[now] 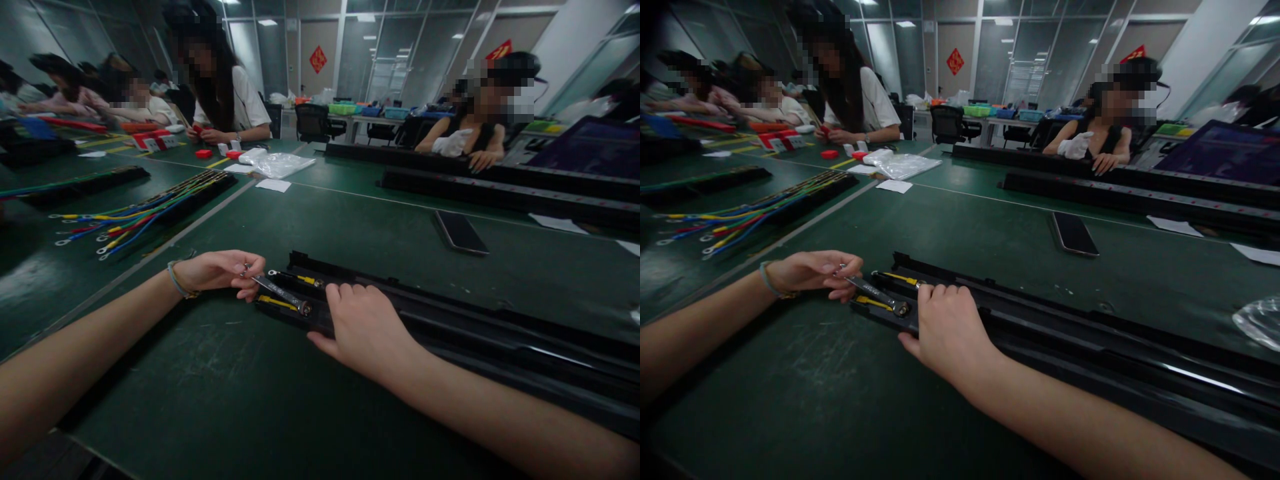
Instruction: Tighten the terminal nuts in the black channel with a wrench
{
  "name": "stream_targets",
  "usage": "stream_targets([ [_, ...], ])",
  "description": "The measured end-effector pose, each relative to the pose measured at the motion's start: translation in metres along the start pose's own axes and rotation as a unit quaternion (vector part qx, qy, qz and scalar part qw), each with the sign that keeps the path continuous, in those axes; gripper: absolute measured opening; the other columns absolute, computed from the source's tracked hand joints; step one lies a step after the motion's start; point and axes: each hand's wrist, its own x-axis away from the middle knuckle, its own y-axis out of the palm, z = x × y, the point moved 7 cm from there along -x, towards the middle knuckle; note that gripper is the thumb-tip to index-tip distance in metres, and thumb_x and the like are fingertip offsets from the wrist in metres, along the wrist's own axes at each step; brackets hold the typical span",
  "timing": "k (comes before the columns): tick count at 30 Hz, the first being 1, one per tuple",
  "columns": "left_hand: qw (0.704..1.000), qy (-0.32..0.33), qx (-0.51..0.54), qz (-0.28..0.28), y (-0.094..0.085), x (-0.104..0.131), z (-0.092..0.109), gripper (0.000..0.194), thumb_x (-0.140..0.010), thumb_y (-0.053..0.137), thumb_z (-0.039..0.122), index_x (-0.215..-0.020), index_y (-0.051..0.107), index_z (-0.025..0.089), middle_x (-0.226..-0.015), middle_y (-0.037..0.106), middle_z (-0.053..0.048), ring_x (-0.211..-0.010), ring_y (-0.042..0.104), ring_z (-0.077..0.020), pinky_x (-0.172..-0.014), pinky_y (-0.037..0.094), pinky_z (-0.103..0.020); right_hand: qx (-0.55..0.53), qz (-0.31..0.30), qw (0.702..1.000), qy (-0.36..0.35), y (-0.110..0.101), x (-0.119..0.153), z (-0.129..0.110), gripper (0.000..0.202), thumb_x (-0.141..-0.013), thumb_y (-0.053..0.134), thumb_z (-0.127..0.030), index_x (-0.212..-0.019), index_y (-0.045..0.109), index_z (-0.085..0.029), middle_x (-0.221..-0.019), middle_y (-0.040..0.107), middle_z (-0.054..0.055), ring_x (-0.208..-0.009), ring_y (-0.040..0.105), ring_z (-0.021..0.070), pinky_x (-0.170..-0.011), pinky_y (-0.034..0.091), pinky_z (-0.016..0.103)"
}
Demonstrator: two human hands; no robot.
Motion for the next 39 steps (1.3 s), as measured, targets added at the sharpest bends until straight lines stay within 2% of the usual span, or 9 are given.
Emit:
stream_targets([
  [3, 1.000, -0.018, -0.003, -0.017, 0.0029, 0.0009, -0.0016, 0.020, -0.070, 0.056, 0.031, -0.064, 0.044, 0.016, -0.051, 0.035, 0.003, -0.053, 0.045, -0.0162, -0.062, 0.044, -0.032, -0.003, 0.005, 1.000, 0.002, -0.0002, 0.0004, 0.0000, 0.045, -0.071, 0.039, -0.055, -0.088, 0.049, -0.014, -0.077, 0.056, 0.010, -0.069, 0.052, 0.0214, -0.061, 0.036, 0.034],
  [7, 1.000, -0.007, 0.003, -0.018, 0.0020, 0.0010, -0.0014, 0.020, -0.069, 0.058, 0.031, -0.067, 0.045, 0.015, -0.053, 0.036, 0.002, -0.054, 0.045, -0.0159, -0.062, 0.044, -0.031, -0.006, 0.011, 1.000, 0.003, -0.0012, 0.0005, 0.0001, 0.045, -0.071, 0.040, -0.055, -0.089, 0.049, -0.014, -0.077, 0.056, 0.010, -0.069, 0.052, 0.0221, -0.061, 0.036, 0.034],
  [11, 1.000, 0.007, 0.018, -0.009, -0.0012, 0.0008, -0.0020, 0.022, -0.066, 0.057, 0.032, -0.076, 0.048, 0.015, -0.059, 0.036, 0.001, -0.058, 0.045, -0.0162, -0.061, 0.042, -0.030, -0.004, 0.010, 1.000, 0.002, -0.0014, 0.0001, 0.0001, 0.044, -0.071, 0.040, -0.054, -0.088, 0.050, -0.014, -0.076, 0.056, 0.010, -0.069, 0.052, 0.0223, -0.061, 0.037, 0.035],
  [21, 1.000, 0.019, 0.017, -0.009, -0.0006, -0.0004, -0.0009, 0.042, -0.063, 0.054, 0.035, -0.097, 0.045, 0.013, -0.068, 0.042, -0.002, -0.064, 0.045, -0.0193, -0.063, 0.040, -0.031, 0.003, 0.004, 1.000, 0.001, -0.0008, 0.0010, -0.0007, 0.047, -0.072, 0.038, -0.056, -0.091, 0.049, -0.014, -0.078, 0.057, 0.010, -0.069, 0.052, 0.0215, -0.061, 0.036, 0.034],
  [26, 1.000, 0.018, 0.017, -0.009, -0.0014, -0.0003, -0.0011, 0.043, -0.061, 0.054, 0.036, -0.096, 0.045, 0.013, -0.069, 0.043, -0.003, -0.065, 0.046, -0.0196, -0.063, 0.040, -0.032, 0.004, 0.003, 1.000, 0.002, 0.0006, 0.0002, -0.0001, 0.048, -0.071, 0.038, -0.056, -0.090, 0.050, -0.013, -0.077, 0.056, 0.010, -0.069, 0.052, 0.0217, -0.060, 0.037, 0.035],
  [34, 0.999, 0.022, 0.007, -0.031, -0.0013, 0.0011, -0.0010, 0.032, -0.060, 0.055, 0.037, -0.082, 0.049, 0.014, -0.064, 0.044, -0.003, -0.068, 0.048, -0.0220, -0.067, 0.041, -0.034, 0.002, 0.014, 1.000, 0.001, -0.0007, 0.0008, -0.0001, 0.046, -0.072, 0.038, -0.056, -0.088, 0.050, -0.014, -0.076, 0.056, 0.010, -0.068, 0.052, 0.0216, -0.060, 0.036, 0.034],
  [39, 0.999, 0.026, 0.009, -0.024, 0.0000, 0.0006, 0.0000, 0.039, -0.059, 0.054, 0.038, -0.089, 0.047, 0.014, -0.067, 0.045, -0.003, -0.067, 0.048, -0.0220, -0.066, 0.042, -0.033, 0.002, 0.009, 1.000, 0.003, -0.0002, 0.0011, -0.0002, 0.047, -0.071, 0.039, -0.055, -0.090, 0.049, -0.014, -0.077, 0.056, 0.010, -0.069, 0.052, 0.0220, -0.061, 0.036, 0.034],
])
